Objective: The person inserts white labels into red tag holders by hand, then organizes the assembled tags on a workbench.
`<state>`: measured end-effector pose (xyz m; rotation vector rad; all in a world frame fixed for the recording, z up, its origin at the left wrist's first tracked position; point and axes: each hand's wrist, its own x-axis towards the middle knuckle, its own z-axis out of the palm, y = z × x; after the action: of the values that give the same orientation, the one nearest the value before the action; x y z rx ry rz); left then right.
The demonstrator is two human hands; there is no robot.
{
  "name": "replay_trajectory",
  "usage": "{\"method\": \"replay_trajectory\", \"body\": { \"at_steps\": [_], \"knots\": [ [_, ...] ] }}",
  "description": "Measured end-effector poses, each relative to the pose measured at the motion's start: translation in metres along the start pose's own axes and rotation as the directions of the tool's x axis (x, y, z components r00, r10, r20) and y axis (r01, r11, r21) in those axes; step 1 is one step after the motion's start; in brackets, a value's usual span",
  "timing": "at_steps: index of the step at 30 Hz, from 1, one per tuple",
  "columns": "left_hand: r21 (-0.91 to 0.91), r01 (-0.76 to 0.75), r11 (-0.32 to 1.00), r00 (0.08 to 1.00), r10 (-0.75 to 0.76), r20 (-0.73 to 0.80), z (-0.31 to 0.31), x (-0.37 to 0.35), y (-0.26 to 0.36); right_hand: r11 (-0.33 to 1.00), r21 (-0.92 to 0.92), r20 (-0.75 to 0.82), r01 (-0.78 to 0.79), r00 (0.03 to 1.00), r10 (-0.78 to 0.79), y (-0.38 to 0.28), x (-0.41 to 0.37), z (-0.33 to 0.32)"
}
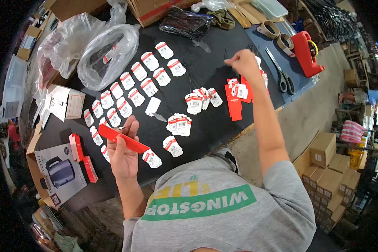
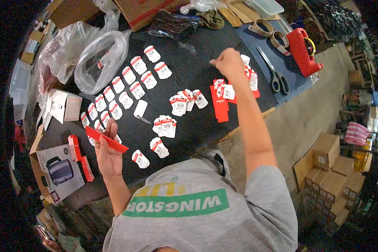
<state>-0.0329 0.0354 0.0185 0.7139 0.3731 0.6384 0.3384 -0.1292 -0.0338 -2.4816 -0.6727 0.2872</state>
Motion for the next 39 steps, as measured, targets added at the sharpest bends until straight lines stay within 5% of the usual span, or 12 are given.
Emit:
{"method": "replay_trajectory", "body": {
  "at_steps": [6, 12, 14, 19, 23, 26, 28, 30, 32, 34, 36, 39],
  "knots": [
    [0.034, -0.021, 0.999, 1.000, 0.022, -0.021, -0.004, -0.001, 0.005, 0.970, -0.169, -0.075, -0.177, 0.983, 0.166, -0.011, -0.022, 0.021],
    [0.036, -0.015, 0.999, 0.999, 0.016, -0.030, -0.005, -0.001, 0.003, 0.996, 0.084, -0.121, -0.014, 0.992, 0.024, 0.002, -0.024, 0.034],
    [0.054, -0.008, 0.998, 1.000, 0.009, -0.027, -0.006, -0.002, 0.003, 0.954, 0.299, -0.070, 0.038, 0.997, -0.018, -0.003, -0.026, 0.018],
    [0.059, -0.017, 0.998, 0.998, 0.020, -0.053, -0.005, -0.001, 0.003, 0.899, 0.407, 0.192, -0.164, 0.977, 0.091, -0.007, -0.018, -0.007],
    [0.050, -0.014, 0.999, 0.999, 0.016, -0.037, -0.001, -0.001, 0.001, 0.866, 0.483, 0.174, -0.127, 0.984, 0.047, 0.002, -0.007, 0.006],
    [0.042, 0.015, 0.999, 1.000, -0.014, -0.020, 0.002, -0.002, 0.000, 0.872, 0.489, -0.034, -0.011, 0.999, 0.031, -0.003, -0.008, 0.009],
    [0.008, 0.050, 0.999, 0.999, -0.050, 0.006, 0.007, -0.002, 0.000, 0.967, 0.036, -0.418, 0.252, 0.883, -0.214, -0.023, -0.023, -0.001],
    [-0.016, 0.076, 0.997, 0.997, -0.076, 0.002, 0.017, -0.003, -0.002, 0.837, 0.536, -0.095, 0.109, 0.993, -0.068, -0.065, -0.055, -0.020],
    [-0.003, 0.144, 0.990, 0.987, -0.143, 0.067, 0.027, -0.001, -0.006, 0.630, 0.749, 0.010, 0.203, 0.948, -0.317, -0.095, -0.091, -0.015],
    [-0.003, 0.172, 0.985, 0.980, -0.171, 0.102, 0.036, 0.001, -0.011, 0.521, 0.740, -0.050, 0.427, 0.806, -0.590, -0.123, -0.129, -0.017],
    [0.053, 0.197, 0.979, 0.970, -0.202, 0.132, 0.043, 0.001, -0.014, 0.353, 0.862, -0.093, 0.363, 0.799, -0.594, -0.136, -0.153, -0.001],
    [0.079, 0.208, 0.975, 0.962, -0.219, 0.161, 0.044, -0.001, -0.016, 0.396, 0.813, -0.159, 0.426, 0.818, -0.553, -0.138, -0.162, 0.002]
  ]
}}
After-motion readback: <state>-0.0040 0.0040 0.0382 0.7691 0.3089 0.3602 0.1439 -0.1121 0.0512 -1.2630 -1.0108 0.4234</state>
